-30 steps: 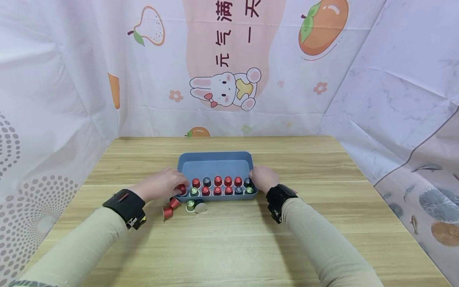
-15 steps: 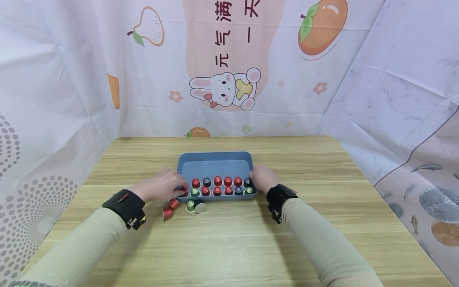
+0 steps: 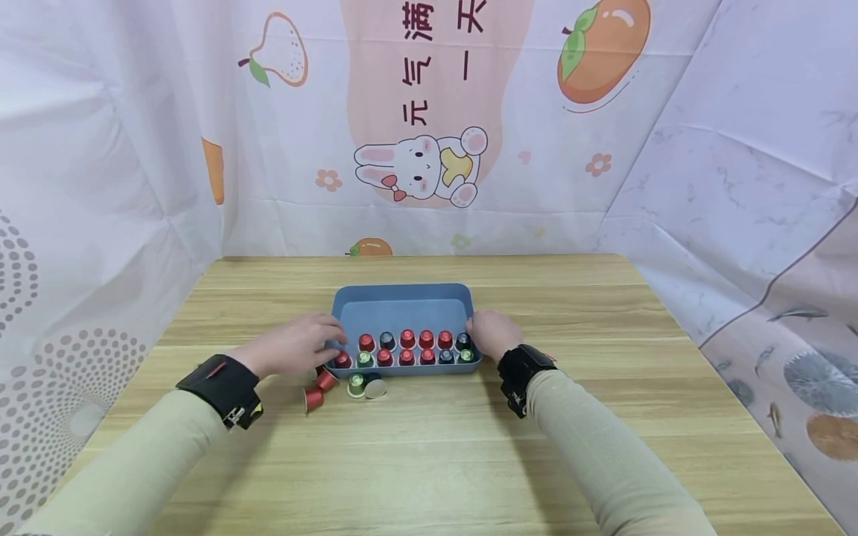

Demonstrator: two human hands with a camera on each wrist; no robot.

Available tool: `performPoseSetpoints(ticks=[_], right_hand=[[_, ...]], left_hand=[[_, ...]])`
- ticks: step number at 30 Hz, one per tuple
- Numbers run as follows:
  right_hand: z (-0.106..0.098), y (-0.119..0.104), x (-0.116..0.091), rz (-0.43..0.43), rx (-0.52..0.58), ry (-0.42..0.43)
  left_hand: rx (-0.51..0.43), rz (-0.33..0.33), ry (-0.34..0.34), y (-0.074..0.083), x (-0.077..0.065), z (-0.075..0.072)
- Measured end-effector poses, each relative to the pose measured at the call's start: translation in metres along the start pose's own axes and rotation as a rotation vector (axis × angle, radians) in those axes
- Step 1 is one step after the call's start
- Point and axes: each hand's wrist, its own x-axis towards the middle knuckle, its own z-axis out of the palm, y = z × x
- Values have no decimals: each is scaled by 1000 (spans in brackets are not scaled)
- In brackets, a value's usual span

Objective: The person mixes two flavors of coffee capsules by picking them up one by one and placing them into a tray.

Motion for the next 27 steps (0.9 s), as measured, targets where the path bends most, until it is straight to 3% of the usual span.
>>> performPoseSetpoints(ticks=[13,18,27], right_hand=[[-1,-2,1,6,-9,4],[-1,-2,0,11,-8,7],[-2,-3,-1,12,-7,4]], left_hand=[[-59,-87,39,-15,-25,-9],[-60,-119,21,-22,-37,-13],[20,-168,-49,-36,-60,-16]])
